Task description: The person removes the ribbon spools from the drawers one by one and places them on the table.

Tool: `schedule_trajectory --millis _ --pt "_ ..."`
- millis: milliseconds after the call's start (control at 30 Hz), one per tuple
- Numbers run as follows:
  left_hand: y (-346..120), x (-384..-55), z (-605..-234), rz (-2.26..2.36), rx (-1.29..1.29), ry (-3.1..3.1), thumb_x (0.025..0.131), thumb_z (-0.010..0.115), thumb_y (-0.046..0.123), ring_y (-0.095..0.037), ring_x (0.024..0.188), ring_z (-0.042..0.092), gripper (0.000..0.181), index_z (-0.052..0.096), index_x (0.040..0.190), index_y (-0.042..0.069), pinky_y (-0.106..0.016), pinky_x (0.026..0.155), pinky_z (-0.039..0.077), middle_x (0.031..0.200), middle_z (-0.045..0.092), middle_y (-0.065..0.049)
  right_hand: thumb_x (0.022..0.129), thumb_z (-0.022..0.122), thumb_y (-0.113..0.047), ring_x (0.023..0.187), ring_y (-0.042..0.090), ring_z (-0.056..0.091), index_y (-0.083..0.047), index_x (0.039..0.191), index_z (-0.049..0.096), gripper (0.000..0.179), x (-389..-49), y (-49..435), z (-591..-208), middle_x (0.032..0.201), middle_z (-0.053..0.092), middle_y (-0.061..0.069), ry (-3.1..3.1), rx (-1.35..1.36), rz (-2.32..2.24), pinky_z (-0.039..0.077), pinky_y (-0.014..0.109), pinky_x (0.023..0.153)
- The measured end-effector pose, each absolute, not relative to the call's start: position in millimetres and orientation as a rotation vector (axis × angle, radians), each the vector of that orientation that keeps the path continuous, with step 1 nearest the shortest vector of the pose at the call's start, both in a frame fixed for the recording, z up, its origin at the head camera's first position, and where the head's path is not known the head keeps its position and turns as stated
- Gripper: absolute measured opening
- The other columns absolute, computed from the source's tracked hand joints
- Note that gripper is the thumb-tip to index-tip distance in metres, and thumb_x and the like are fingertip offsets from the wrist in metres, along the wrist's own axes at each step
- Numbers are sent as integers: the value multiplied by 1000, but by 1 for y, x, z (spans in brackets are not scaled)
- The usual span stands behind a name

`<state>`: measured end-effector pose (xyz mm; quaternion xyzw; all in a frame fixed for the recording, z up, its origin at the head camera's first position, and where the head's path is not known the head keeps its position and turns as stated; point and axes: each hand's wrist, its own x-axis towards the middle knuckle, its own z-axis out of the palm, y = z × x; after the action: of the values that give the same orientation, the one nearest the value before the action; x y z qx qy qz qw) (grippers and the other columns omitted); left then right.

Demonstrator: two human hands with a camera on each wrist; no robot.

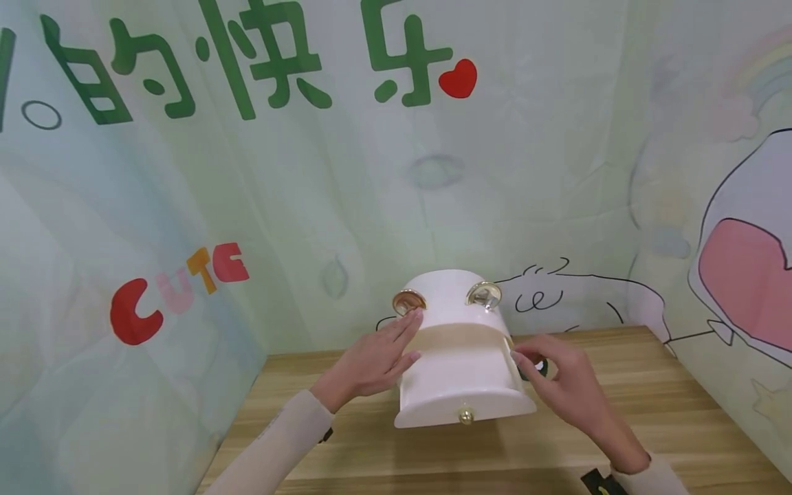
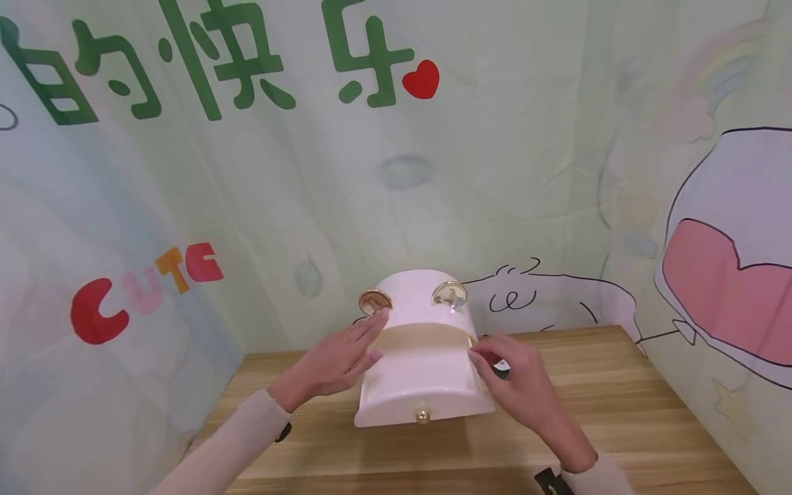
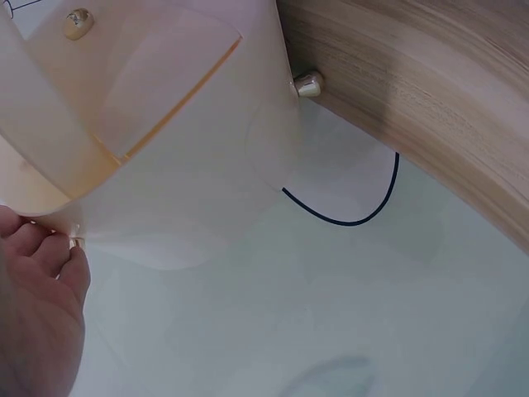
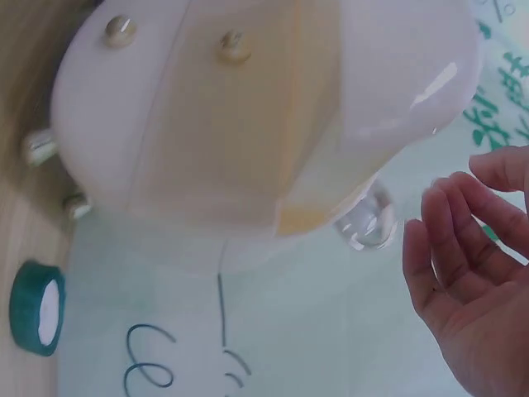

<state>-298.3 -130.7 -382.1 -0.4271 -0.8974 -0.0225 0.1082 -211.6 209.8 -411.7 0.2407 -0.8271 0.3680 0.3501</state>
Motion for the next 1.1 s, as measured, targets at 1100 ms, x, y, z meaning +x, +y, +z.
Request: schedule_trajectory --millis 1100 --pt "-130 -298 -382 -87 -1233 -2670 113 38 40 -28 161 31 68 19 168 3 -45 127 38 176 22 -11 109 56 -25 76 19 62 -4 100 80 33 -171 116 -473 93 71 9 -1645 914 418 52 24 63"
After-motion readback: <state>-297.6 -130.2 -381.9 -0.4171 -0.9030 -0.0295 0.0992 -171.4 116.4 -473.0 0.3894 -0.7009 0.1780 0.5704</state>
